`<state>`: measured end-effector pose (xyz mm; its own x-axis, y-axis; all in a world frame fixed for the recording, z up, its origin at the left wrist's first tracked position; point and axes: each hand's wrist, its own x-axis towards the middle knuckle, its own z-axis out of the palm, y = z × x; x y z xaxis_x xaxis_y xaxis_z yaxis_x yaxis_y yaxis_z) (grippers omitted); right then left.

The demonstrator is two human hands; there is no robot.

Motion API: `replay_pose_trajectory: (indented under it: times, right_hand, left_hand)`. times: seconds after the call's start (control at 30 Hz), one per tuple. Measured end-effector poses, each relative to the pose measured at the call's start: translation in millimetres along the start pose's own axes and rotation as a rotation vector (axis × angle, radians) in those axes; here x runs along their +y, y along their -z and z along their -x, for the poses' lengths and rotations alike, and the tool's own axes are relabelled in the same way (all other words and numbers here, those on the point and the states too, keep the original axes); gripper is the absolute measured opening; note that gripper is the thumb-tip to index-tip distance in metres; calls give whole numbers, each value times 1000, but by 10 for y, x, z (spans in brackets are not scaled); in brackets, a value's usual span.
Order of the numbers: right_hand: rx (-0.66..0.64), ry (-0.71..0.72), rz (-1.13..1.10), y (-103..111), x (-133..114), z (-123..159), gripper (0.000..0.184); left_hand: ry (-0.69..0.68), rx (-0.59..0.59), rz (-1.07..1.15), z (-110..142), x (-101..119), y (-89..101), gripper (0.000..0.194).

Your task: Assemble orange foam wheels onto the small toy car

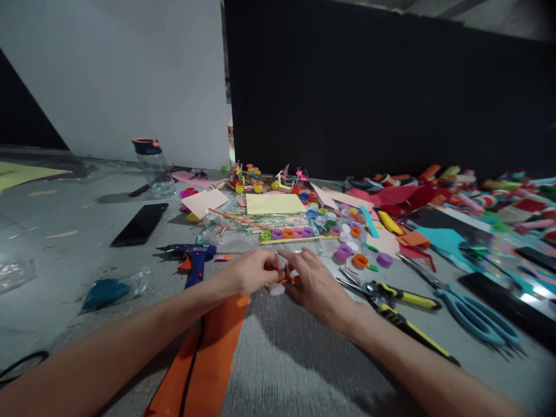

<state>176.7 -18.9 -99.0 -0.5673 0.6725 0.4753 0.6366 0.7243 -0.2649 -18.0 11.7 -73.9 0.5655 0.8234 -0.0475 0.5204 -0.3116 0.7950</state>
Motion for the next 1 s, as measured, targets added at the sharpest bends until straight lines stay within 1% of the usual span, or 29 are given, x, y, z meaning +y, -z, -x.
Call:
replay_pose_trajectory:
  times: [0.17,0.37,0.5,0.7,0.87,0.93,1.0]
  right_hand:
    - [-7,-7,9,14,-11,7,56]
    - [-20,-19,25,42,-27,13,57]
    - [-42,-35,27,44,-39,4,54]
    - [-42,-43,25,42,-24,14,55]
    - [-50,-45,25,83,-28,38,57]
    - [-52,-52,13,103,-37,44,57]
    - [-52,-59,-5,116,-45,48,56]
  left_hand:
    - [-7,0,-9,10,37,26,17]
    - [-8,-32,-19,14,75,66,18]
    - [2,-25,-16,23,85,51,18]
    - [10,-12,-17,12,59,21,17]
    - [0,-43,-31,34,119,88,18]
    - [-1,-23,-46,76,191,133,17]
    - [-31,39,-111,131,268,159,15]
